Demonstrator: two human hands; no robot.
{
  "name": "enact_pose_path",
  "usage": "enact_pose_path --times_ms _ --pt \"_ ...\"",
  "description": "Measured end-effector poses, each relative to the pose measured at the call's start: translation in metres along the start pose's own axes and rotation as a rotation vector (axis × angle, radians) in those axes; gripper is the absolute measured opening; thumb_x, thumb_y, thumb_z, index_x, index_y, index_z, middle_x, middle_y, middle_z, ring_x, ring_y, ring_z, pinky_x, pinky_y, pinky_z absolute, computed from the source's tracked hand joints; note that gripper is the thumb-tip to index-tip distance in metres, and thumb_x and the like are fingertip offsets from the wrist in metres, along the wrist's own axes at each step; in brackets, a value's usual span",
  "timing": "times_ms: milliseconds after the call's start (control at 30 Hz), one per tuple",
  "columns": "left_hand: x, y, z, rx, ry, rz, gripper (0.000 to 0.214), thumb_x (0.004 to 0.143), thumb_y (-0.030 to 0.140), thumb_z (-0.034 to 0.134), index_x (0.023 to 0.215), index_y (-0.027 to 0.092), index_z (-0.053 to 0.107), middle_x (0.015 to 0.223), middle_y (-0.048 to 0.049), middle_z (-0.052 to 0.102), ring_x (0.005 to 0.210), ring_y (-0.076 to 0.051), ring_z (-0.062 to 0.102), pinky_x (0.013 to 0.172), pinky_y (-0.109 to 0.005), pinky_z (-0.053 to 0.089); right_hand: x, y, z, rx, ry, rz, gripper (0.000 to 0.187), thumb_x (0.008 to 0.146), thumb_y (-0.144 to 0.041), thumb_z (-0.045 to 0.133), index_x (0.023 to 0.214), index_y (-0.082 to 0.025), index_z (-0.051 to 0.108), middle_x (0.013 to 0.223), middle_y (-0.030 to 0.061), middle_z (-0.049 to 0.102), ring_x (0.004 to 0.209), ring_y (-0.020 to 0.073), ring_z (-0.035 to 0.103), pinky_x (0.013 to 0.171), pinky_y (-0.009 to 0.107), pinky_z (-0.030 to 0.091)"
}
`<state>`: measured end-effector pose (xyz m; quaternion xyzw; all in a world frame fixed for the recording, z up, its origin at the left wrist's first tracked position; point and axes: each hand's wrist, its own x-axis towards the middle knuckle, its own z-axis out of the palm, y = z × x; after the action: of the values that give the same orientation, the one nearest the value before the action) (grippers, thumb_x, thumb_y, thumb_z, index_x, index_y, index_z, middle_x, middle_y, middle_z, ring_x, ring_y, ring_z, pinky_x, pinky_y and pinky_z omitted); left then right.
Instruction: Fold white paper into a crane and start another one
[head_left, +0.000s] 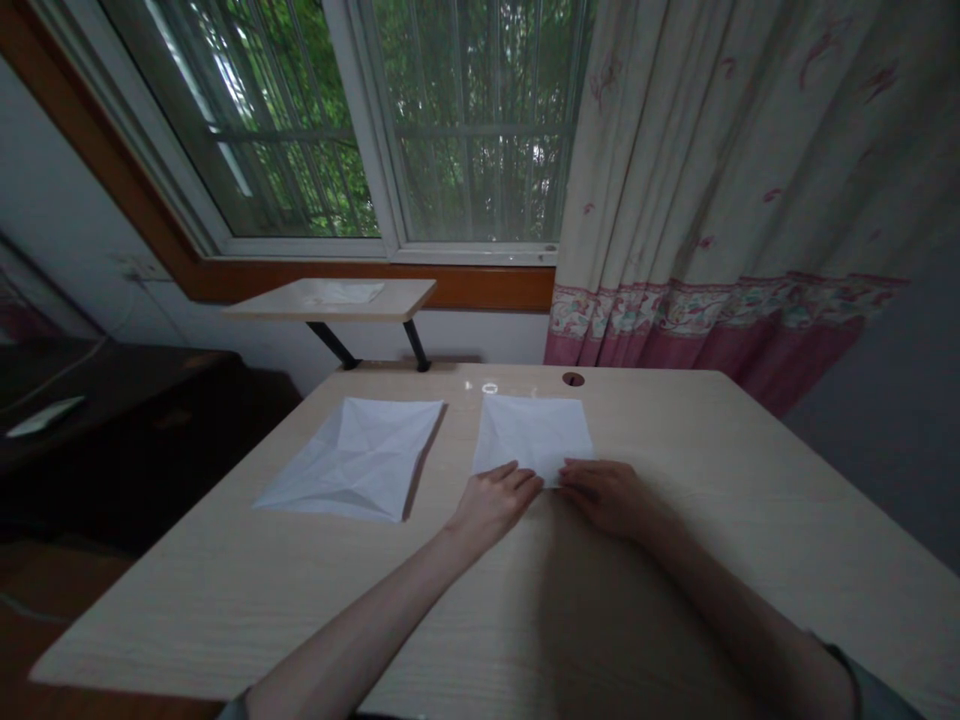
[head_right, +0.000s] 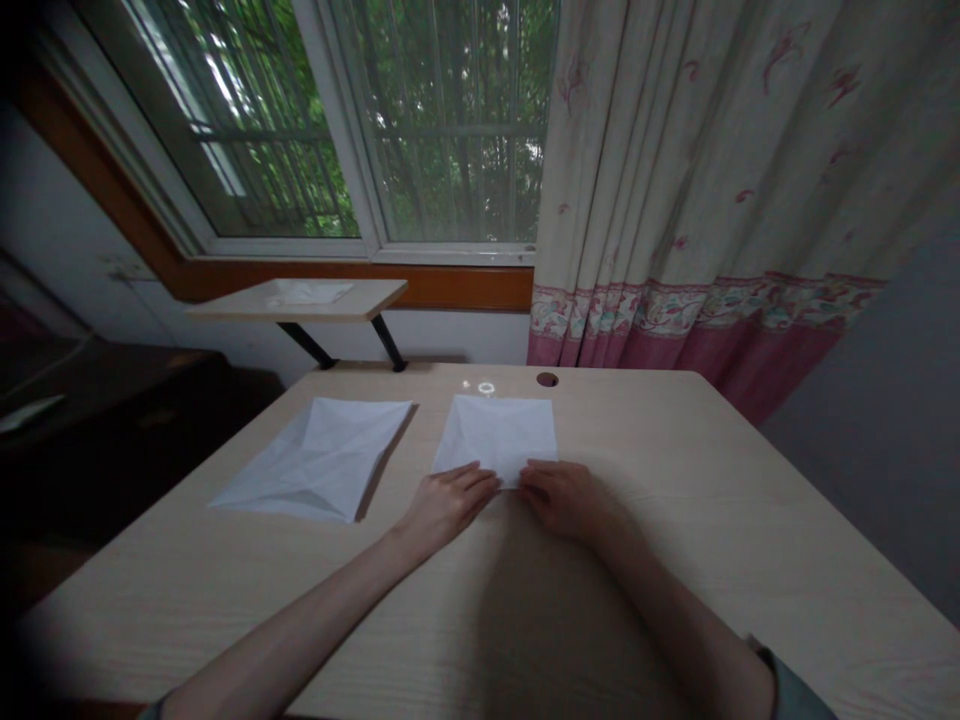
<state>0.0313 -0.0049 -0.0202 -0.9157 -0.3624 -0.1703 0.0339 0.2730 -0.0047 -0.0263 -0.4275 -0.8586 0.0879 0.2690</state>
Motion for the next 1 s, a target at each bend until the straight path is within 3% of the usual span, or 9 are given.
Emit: enact_pose_path --times_ms 233,400,633,833,1000 --pt "0.002 -0.003 -0.006 -0.127 0.051 -0.237 0.026 0.102 0.033 0.041 0.103 0.023 0.065 0.095 -0.0023 0.074 0.084 -0.017 0.071 0.068 -0.023 0.05 -0.001 0.009 0.007 0.103 0.145 0.101 0.024 0.088 -0.034 0.056 0.104 -0.03 0.075 0.104 0.0039 0.076 0.097 0.0248 0.071 0.091 0.044 0.055" --pt "0.002 -0.006 -0.008 -0.15 0.068 -0.34 0.024 0.102 0.032 0.041 0.105 0.024 0.063 0.096 -0.0018 0.076 0.081 -0.018 0.072 0.065 -0.023 0.047 0.005 0.021 0.009 0.231 0.269 0.226 0.026 0.084 -0.044 0.059 0.082 -0.024 0.076 0.087 0.0073 0.077 0.081 0.0259 0.072 0.078 0.041 0.057" --pt "0.003 -0.003 -0.007 -0.163 0.052 -0.343 0.025 0.103 0.035 0.04 0.107 0.025 0.063 0.093 -0.0015 0.076 0.079 -0.019 0.072 0.063 -0.024 0.048 0.015 0.018 0.002 0.206 0.369 0.461 0.049 0.08 -0.064 0.055 0.051 -0.024 0.058 0.052 -0.0013 0.059 0.054 0.0179 0.058 0.056 0.029 0.046" --pt "0.003 -0.006 -0.004 -0.303 0.105 -0.322 0.021 0.1 0.036 0.048 0.11 0.023 0.061 0.101 -0.0035 0.074 0.09 -0.019 0.071 0.077 -0.027 0.053 0.015 0.023 0.003 0.203 0.457 0.504 0.05 0.078 -0.066 0.054 0.053 -0.024 0.047 0.055 -0.0013 0.054 0.056 0.0168 0.052 0.057 0.029 0.042" --pt "0.003 -0.012 0.002 -0.399 0.206 -0.278 0.02 0.094 0.036 0.059 0.105 0.02 0.062 0.107 -0.0071 0.07 0.101 -0.021 0.065 0.089 -0.033 0.054 0.014 0.031 0.006 0.235 0.539 0.554 0.041 0.08 -0.063 0.052 0.073 -0.023 0.059 0.073 0.0037 0.066 0.07 0.0222 0.061 0.066 0.033 0.047"
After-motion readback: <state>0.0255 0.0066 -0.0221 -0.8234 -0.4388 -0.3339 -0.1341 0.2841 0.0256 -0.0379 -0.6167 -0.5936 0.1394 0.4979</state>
